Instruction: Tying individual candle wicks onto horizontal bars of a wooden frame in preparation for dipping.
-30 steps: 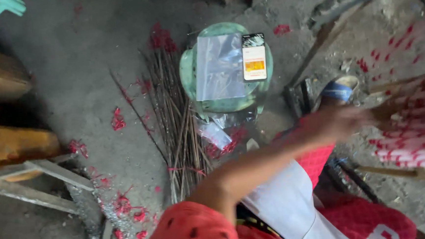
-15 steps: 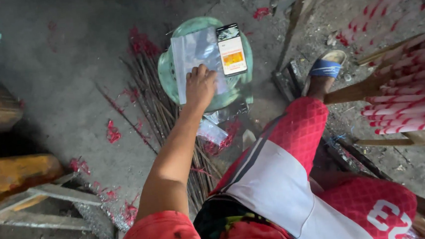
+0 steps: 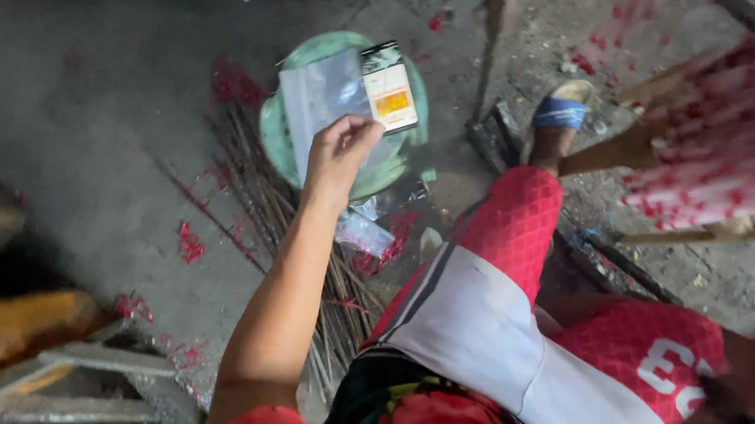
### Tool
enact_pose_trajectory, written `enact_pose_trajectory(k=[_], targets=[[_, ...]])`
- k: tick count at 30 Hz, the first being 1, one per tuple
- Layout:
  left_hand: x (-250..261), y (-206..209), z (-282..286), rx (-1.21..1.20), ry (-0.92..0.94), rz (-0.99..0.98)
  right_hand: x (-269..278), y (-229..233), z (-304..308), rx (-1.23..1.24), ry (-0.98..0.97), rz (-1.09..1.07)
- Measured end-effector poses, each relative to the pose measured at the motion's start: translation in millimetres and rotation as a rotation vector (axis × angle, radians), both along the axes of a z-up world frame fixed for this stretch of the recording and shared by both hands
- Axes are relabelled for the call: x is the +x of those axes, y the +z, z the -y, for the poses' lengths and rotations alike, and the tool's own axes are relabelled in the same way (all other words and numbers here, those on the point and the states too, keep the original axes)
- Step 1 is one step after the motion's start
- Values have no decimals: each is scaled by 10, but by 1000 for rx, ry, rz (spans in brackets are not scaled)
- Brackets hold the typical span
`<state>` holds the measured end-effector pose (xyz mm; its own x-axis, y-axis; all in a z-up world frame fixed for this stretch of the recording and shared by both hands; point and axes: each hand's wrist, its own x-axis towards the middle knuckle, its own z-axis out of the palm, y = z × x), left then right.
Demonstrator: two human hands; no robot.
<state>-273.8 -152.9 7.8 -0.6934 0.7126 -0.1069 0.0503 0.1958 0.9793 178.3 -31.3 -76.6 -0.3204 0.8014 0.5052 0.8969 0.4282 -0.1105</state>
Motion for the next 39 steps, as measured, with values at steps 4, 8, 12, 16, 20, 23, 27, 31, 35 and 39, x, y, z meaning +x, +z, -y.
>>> enact_pose_trajectory(k=[4, 8, 12, 16, 20, 23, 27, 31, 35, 39], targets=[[479, 146, -162, -23, -126, 171, -1425, 1311, 665, -427, 240, -683], [1015, 115, -287, -55, -349, 141, -1659, 1044, 648, -698, 429, -921], [1426, 175, -382, -140, -484, 275, -1640, 818, 598, -715, 571, -828], [1656, 237, -409, -68, -509, 420, -1435, 657, 580, -791, 541, -840], [1761, 197, -368, 21, -496, 569, -1302, 648, 662, -779, 484, -865], [1803, 130, -372, 159, -520, 684, -1225, 691, 733, -886, 476, -1050], [1792, 325, -395, 119, -409, 604, -1134, 735, 761, -803, 446, -1079], [1668, 200, -264, 183, -184, 23, -1071, 997, 728, -720, 404, -821], [1769, 389, -243, 634, -306, -562, -978, 1139, 740, -653, 362, -520], [2020, 372, -274, 645, -792, -636, -918, 1126, 791, -556, 270, -196]])
